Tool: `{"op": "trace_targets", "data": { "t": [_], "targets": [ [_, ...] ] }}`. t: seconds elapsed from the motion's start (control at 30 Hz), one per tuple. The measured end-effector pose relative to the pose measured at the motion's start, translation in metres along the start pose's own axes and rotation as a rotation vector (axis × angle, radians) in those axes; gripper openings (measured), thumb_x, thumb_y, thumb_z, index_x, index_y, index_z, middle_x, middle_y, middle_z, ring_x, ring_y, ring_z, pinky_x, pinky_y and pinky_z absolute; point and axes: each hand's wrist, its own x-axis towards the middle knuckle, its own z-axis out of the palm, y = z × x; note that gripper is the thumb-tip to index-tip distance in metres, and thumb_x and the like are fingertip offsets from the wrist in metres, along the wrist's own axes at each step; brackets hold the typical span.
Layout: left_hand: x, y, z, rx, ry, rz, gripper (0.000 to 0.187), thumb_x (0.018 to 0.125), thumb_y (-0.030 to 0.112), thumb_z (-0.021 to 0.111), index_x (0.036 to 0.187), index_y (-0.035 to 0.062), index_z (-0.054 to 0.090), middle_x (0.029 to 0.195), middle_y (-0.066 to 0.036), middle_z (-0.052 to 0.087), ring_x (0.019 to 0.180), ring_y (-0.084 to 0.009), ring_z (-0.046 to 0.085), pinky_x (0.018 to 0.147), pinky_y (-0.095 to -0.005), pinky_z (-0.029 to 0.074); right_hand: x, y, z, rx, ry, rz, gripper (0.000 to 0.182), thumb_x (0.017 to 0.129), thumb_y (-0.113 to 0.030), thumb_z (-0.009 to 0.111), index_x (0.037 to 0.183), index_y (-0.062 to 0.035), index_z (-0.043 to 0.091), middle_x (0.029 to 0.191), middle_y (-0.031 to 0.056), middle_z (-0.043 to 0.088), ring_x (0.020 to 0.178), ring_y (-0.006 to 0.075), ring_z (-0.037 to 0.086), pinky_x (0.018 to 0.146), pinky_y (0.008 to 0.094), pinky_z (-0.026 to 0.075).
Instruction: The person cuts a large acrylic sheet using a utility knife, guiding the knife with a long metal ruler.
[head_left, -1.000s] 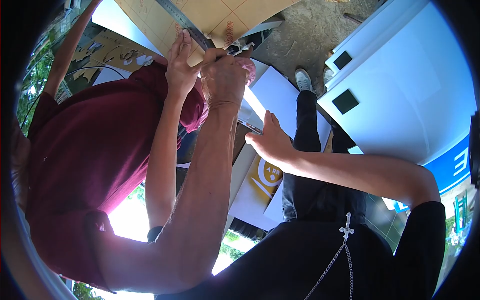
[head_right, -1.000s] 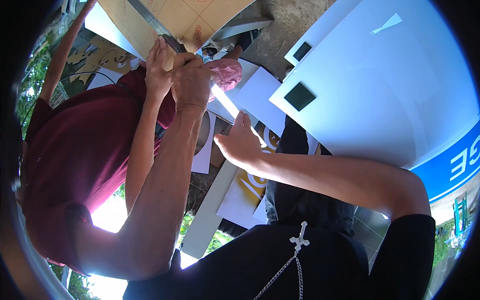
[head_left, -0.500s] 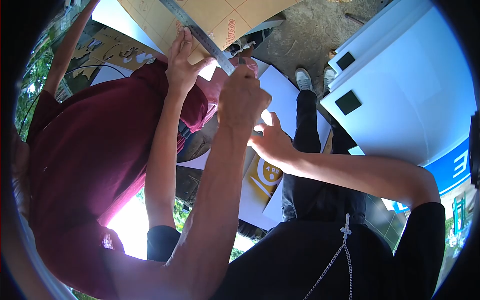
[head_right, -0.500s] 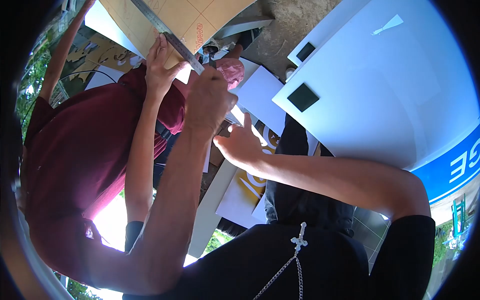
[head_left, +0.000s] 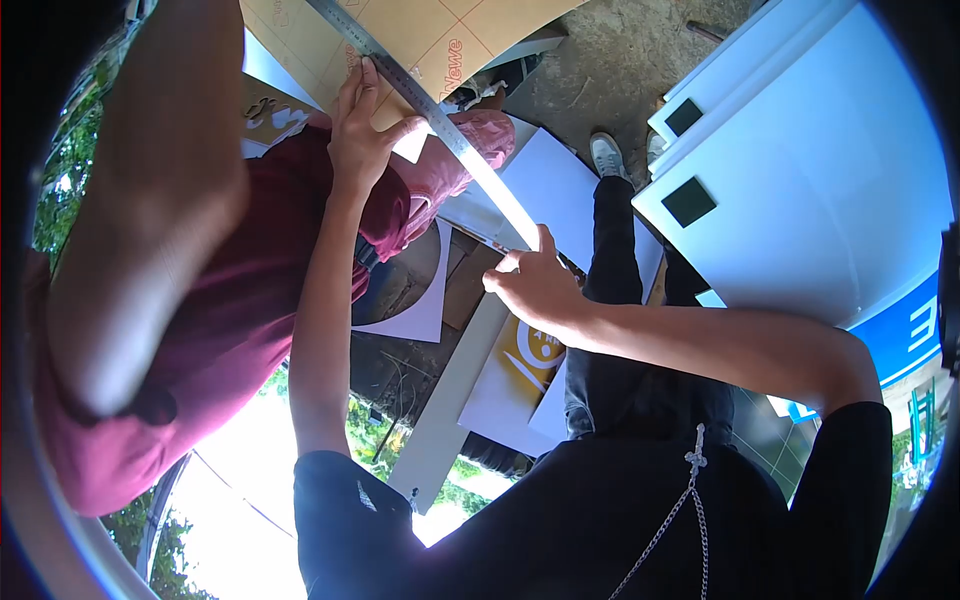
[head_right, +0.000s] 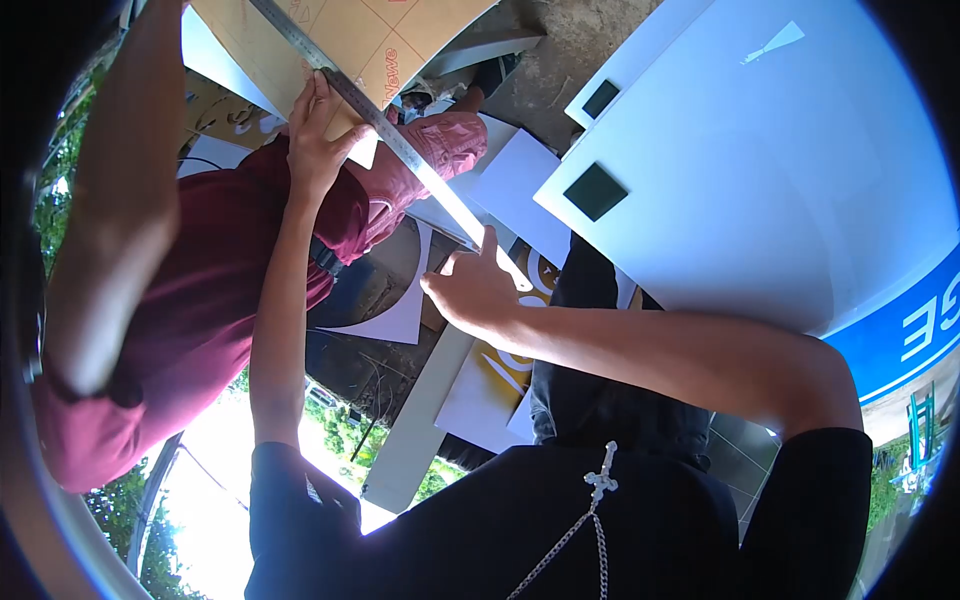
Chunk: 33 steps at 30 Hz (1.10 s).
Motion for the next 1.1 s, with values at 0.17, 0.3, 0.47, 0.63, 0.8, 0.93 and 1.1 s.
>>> {"op": "trace_targets", "data": {
  "t": [0.17,0.3,0.47,0.63,0.8,0.93,1.1],
  "targets": [
    [0.0015,-0.0018,-0.0001,-0.021,0.014,0.033,0.1,0.067,0.037,0.087,0.147,-0.0011,0.04,0.147,-0.021,0.044,0.132,-0.0361,0.047,0.104,-0.043,0.047,-0.0027,0.0004,0.0004,0.001,0.019,-0.013,0.044,0.085,-0.038,0.061,0.11,-0.0025,0.07,0.153,0.0257,0.018,0.115,0.0447,0.061,0.106,0.0448,0.044],
    [-0.0003,-0.0013,-0.0003,-0.026,0.003,0.017,0.1,0.067,0.038,0.086,0.147,-0.0013,0.04,0.146,-0.022,0.044,0.132,-0.0368,0.047,0.105,-0.0429,0.047,-0.0048,-0.0012,-0.0007,0.001,0.003,-0.005,0.043,0.086,-0.038,0.061,0.108,-0.002,0.07,0.153,0.0275,0.019,0.115,0.0448,0.061,0.105,0.045,0.045],
    [-0.0007,-0.0053,0.0025,-0.018,0.008,0.01,0.101,0.067,0.04,0.086,0.148,0.0003,0.04,0.147,-0.02,0.044,0.131,-0.0372,0.048,0.105,-0.0438,0.046,-0.0037,-0.002,0.0,-0.002,0.005,-0.005,0.043,0.086,-0.038,0.061,0.108,-0.0021,0.07,0.153,0.0283,0.018,0.116,0.0454,0.06,0.106,0.0448,0.044],
    [0.0006,-0.003,0.0006,-0.017,-0.001,-0.018,0.103,0.065,0.04,0.087,0.149,0.0028,0.039,0.147,-0.018,0.044,0.131,-0.0377,0.048,0.104,-0.0451,0.046,-0.004,-0.0043,-0.0015,0.005,-0.007,0.0,0.043,0.086,-0.038,0.062,0.108,-0.0026,0.069,0.153,0.0278,0.017,0.117,0.0452,0.06,0.106,0.0444,0.044],
    [-0.0002,-0.0031,0.0009,-0.017,0.007,-0.001,0.104,0.064,0.04,0.087,0.149,0.0034,0.039,0.148,-0.018,0.044,0.13,-0.0381,0.048,0.104,-0.0459,0.046,-0.0045,-0.0033,-0.0018,0.033,-0.024,0.005,0.042,0.086,-0.038,0.063,0.108,-0.0027,0.069,0.154,0.0283,0.016,0.119,0.0455,0.058,0.107,0.0437,0.044],
    [0.0008,-0.0037,0.0016,-0.011,0.012,0.009,0.104,0.064,0.04,0.087,0.148,0.0019,0.04,0.147,-0.018,0.044,0.13,-0.0377,0.048,0.105,-0.0454,0.046,-0.0034,-0.0038,0.0013,-0.026,0.029,-0.016,0.038,0.088,-0.043,0.06,0.101,-0.0087,0.07,0.157,0.0315,0.011,0.11,0.0443,0.064,0.101,0.0446,0.049],
    [-0.0001,-0.0024,0.0005,-0.001,0.016,0.017,0.104,0.064,0.039,0.087,0.148,0.0003,0.04,0.147,-0.019,0.044,0.131,-0.0367,0.048,0.105,-0.0445,0.046,-0.0052,-0.0063,-0.0015,0.005,-0.005,0.006,0.043,0.086,-0.039,0.063,0.109,-0.0031,0.069,0.154,0.0289,0.015,0.118,0.0464,0.059,0.106,0.0438,0.045]
  ]
}}
